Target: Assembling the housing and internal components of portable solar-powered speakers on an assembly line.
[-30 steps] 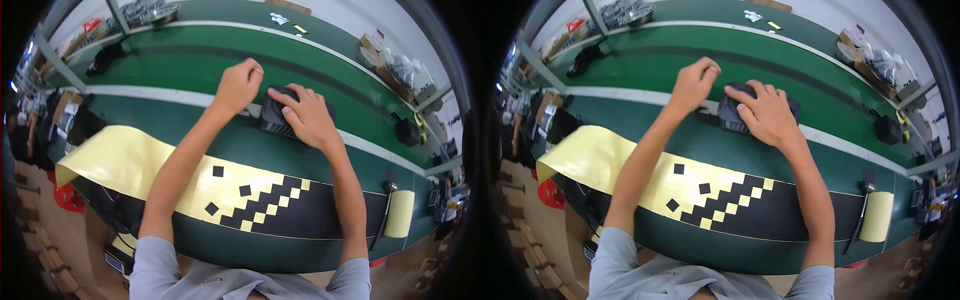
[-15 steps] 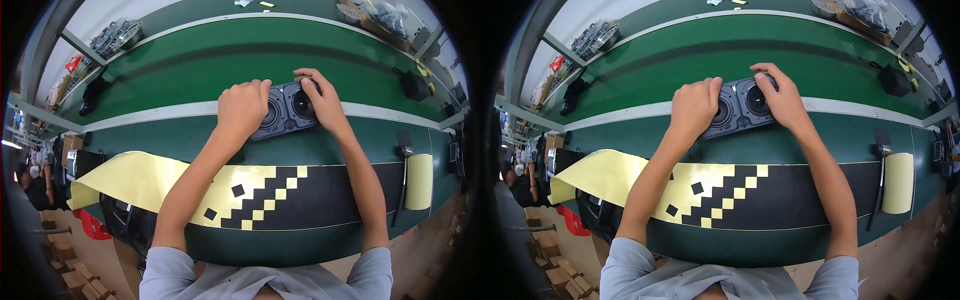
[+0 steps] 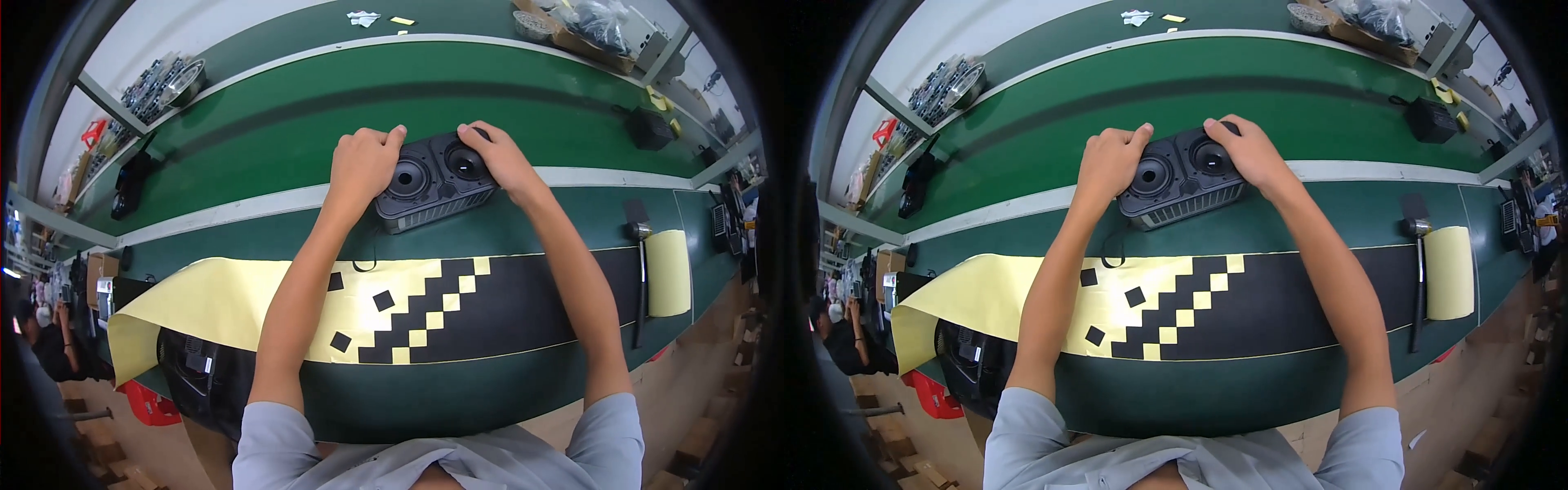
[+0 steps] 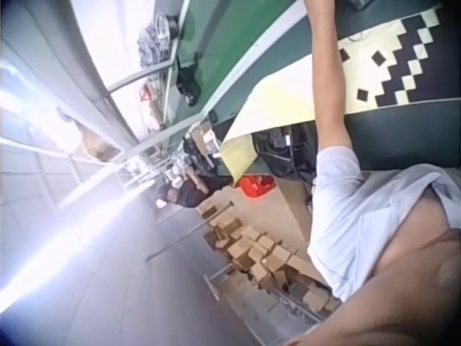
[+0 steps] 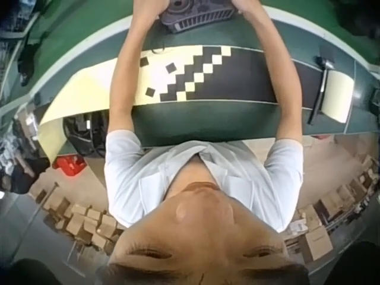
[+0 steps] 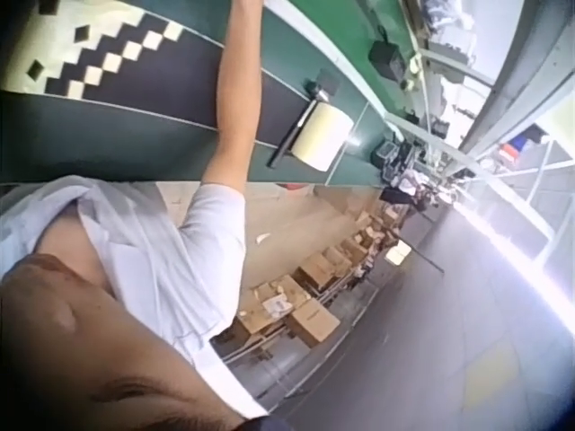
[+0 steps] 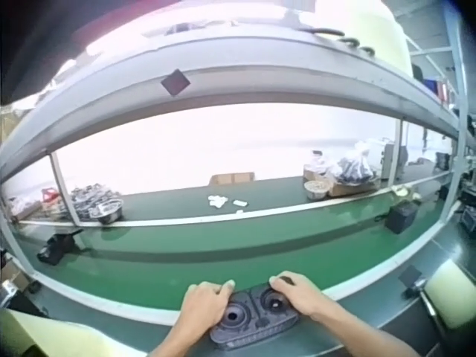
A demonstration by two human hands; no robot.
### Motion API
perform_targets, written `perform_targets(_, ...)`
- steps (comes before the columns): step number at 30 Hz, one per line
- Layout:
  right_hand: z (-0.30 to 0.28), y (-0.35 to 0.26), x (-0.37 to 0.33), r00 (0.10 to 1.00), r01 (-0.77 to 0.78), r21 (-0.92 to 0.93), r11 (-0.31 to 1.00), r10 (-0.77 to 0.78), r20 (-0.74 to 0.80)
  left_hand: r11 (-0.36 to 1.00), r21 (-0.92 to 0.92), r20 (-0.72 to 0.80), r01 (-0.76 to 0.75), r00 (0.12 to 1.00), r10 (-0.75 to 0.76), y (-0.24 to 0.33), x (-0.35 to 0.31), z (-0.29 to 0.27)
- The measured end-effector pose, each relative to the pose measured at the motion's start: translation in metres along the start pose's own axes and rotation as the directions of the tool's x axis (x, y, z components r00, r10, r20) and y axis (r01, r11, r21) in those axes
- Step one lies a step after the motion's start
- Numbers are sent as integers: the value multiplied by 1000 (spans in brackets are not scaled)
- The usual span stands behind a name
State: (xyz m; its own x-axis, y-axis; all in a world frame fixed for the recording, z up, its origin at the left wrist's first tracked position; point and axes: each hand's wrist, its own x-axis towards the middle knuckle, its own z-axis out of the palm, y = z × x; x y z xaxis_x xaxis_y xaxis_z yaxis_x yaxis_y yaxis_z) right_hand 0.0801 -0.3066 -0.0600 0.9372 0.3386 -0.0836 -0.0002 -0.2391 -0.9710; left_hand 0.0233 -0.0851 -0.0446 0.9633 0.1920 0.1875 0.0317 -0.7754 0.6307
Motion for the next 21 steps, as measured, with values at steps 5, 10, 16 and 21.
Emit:
perform_targets(5,-4,15,-19,987,133,30,991,-129,-100,992,-109,-26,-63,998,61,2,-10,6)
perform_targets(10,-19,23,-32,941,320,-155,935,-333,-67,898,-320,-153,-302,952,265,-1,-34,19)
perform_targets(16,-23,9,-35,914,381,-325,865,-407,-11,765,-638,-29,-83,996,84,-20,-46,27)
perform_targets(21,-19,-34,-13,854,517,-607,604,-309,419,908,-412,67,-73,992,110,-20,-43,9)
